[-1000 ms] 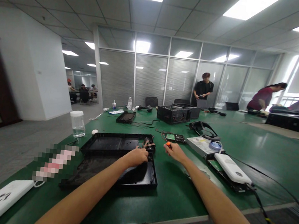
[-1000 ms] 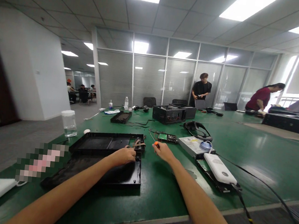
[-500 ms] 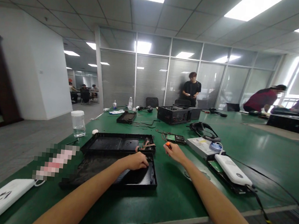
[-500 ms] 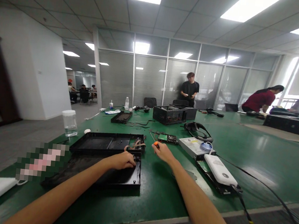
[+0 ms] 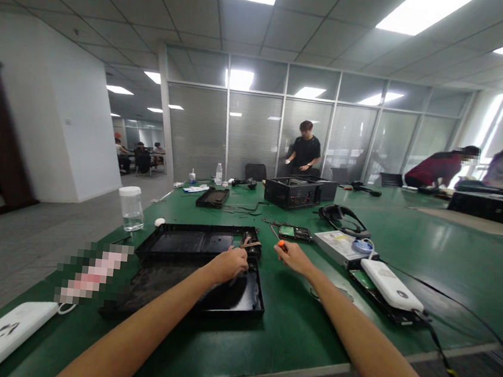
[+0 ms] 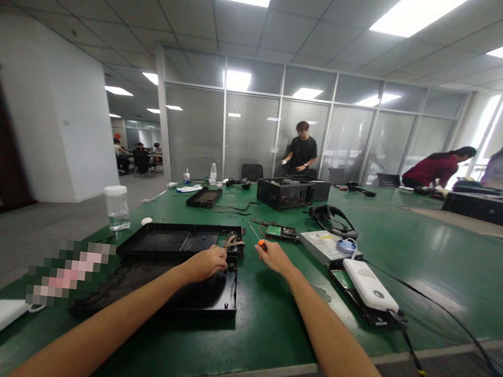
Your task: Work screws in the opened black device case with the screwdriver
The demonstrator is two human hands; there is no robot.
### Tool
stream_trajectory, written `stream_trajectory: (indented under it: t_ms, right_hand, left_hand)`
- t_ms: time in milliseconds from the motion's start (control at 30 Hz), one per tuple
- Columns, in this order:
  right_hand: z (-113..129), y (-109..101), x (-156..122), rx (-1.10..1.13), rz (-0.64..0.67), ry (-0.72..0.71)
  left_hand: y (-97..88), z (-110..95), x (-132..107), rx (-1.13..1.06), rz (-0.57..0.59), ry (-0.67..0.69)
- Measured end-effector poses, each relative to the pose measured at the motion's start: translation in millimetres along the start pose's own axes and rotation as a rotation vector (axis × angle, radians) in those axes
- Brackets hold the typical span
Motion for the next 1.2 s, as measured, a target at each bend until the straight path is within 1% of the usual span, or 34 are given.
stream_trajectory:
  t_ms: [67,133,267,333,400,500,567,667,767,833,900,1000,1033,1100,1200]
  right_hand:
    - [-1,0,0,0.0,-0.005,-0.003]
    - [-2,0,0,0.0,-0.017,-0.014]
    - [-2,-1,0,-0.007,-0.018,-0.006]
    - [-2,-2,1,-0.013,-0.019,-0.002]
    - [-2,-3,0,-0.016,-0.026,-0.01]
    - [-1,-3,0,-0.015,-0.024,-0.024]
    - [-2,-3,-1,-0.017,-0.013,-0.021]
    - [-1,-3,0,-0.027,0.003,-0.01]
    - [0,-5,1,-0.016,-0.027,-0.008]
    - [0,-9,3,0.018,-0.066,0.005]
    - [-2,-14,5,0.095,-0.076,0.016]
    - [-4,-25,5,0.293,-0.04,0.009]
    - [-4,-30,5,0.351,-0.048,0.019]
    - [-1,-37,3,0.398,-0.136,0.047]
    - [11,-39,0,0.303,-0.318,0.028]
  left_hand:
    - [-7.6,-1,1,-0.044,-0.028,0.029]
    - [-14.4,0,6,-0.069,-0.032,0.057]
    - [-20.8,3,25,-0.044,0.021,0.088]
    - [-19.2,3,34,-0.023,0.05,0.095]
    - [-14.7,2,38,-0.007,0.058,0.069]
    - [-5.9,-1,37,-0.007,0.033,-0.002]
    - [-1.4,-2,34,-0.018,0.01,-0.017]
    - [1.3,-2,29,-0.035,-0.005,0.027]
    - [1.3,0,26,-0.052,-0.007,0.093]
    - [1.4,1,25,-0.064,-0.013,0.125]
    - [2.4,2,25,-0.092,-0.017,0.134]
    - [4.7,4,25,-0.169,-0.026,0.086]
    - [5.1,5,25,-0.196,-0.035,0.055]
    - [5.2,5,25,-0.252,-0.059,-0.007]
    - [3.3,3,23,-0.357,-0.077,-0.048]
Point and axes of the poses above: each hand's wrist, its own x-axis towards the middle knuckle, its own y-axis out of the palm, z = x × y, the point moved 1 cm from there along x, towards the middle knuckle, and after that the axes turned 11 degrees about z, right-handed, at the moved point
